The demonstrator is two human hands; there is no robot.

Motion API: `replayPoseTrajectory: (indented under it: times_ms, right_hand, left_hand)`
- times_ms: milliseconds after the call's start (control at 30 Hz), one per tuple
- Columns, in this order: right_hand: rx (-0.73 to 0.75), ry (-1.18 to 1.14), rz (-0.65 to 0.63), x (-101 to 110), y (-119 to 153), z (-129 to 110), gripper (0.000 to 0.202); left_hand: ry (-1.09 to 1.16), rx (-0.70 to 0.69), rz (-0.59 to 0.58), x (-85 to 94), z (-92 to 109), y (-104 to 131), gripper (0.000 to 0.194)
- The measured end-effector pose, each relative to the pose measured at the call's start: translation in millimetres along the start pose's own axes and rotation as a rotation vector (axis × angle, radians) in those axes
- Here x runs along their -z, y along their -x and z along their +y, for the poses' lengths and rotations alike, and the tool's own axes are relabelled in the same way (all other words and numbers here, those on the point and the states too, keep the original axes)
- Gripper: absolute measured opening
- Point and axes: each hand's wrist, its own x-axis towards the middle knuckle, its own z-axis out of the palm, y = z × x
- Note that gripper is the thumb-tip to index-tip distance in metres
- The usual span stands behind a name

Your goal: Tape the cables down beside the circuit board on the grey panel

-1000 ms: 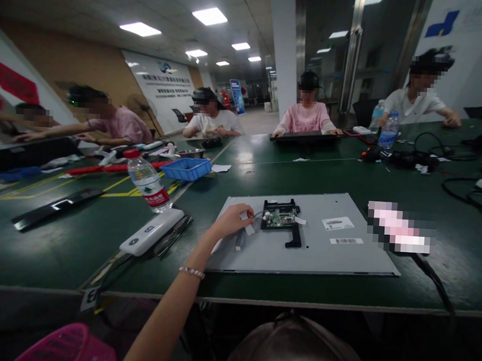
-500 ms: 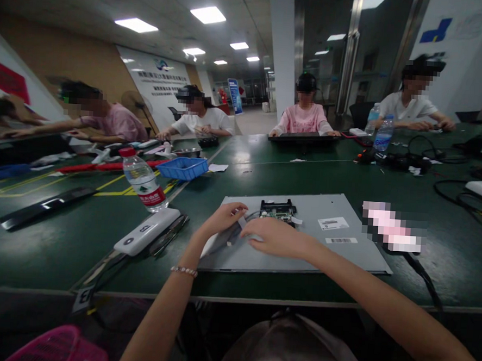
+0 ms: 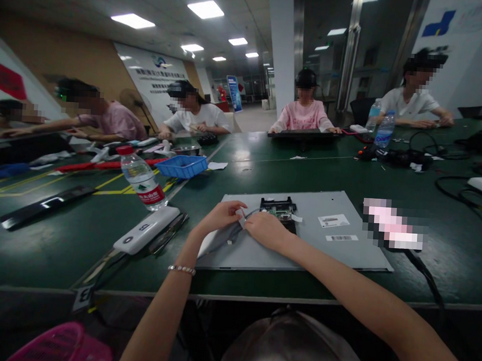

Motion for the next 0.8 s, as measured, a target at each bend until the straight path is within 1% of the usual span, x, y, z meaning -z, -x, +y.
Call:
replayPoseTrajectory:
  times_ms: [100, 200, 267, 300, 400, 500, 633, 800]
  right_hand:
    - [-0.016, -0.002, 0.016, 1.8, 2.1, -0.5, 0.020]
    - [-0.017, -0.025, 0.006, 2.2, 3.7, -1.2, 0.020]
    - [-0.009, -0.036, 0.000, 1.4, 3.8, -1.3, 0.019]
    - [-0.002, -0.038, -0.002, 0.8, 3.8, -1.3, 0.019]
    - [0.016, -0.037, -0.006, -1.0, 3.7, -1.2, 0.020]
    - [0.034, -0.040, -0.010, -1.9, 4.9, -1.8, 0.020]
    - [0.054, -0.062, 0.008, 0.1, 8.0, -4.1, 0.020]
    - [0.042, -0.118, 0.040, 3.8, 10.0, -6.4, 0.023]
  left_hand:
    - [-0.018, 0.006, -0.003, -1.4, -0.3, 0.0, 0.039]
    - [-0.070, -0.008, 0.053, -1.8, 1.8, 0.1, 0.040]
    - [-0.128, -0.036, 0.100, -1.5, 3.5, -0.2, 0.033]
    - [-0.150, -0.050, 0.105, -1.4, 4.2, -0.5, 0.028]
    - [-0.155, -0.069, 0.036, -2.0, 4.5, -1.6, 0.017]
    - [-0.133, -0.078, -0.026, -3.2, 3.6, -1.7, 0.016]
    - [-0.121, -0.097, -0.051, -3.1, 4.2, -0.2, 0.016]
    - [-0.102, -0.085, -0.059, -1.4, 6.1, 0.6, 0.023]
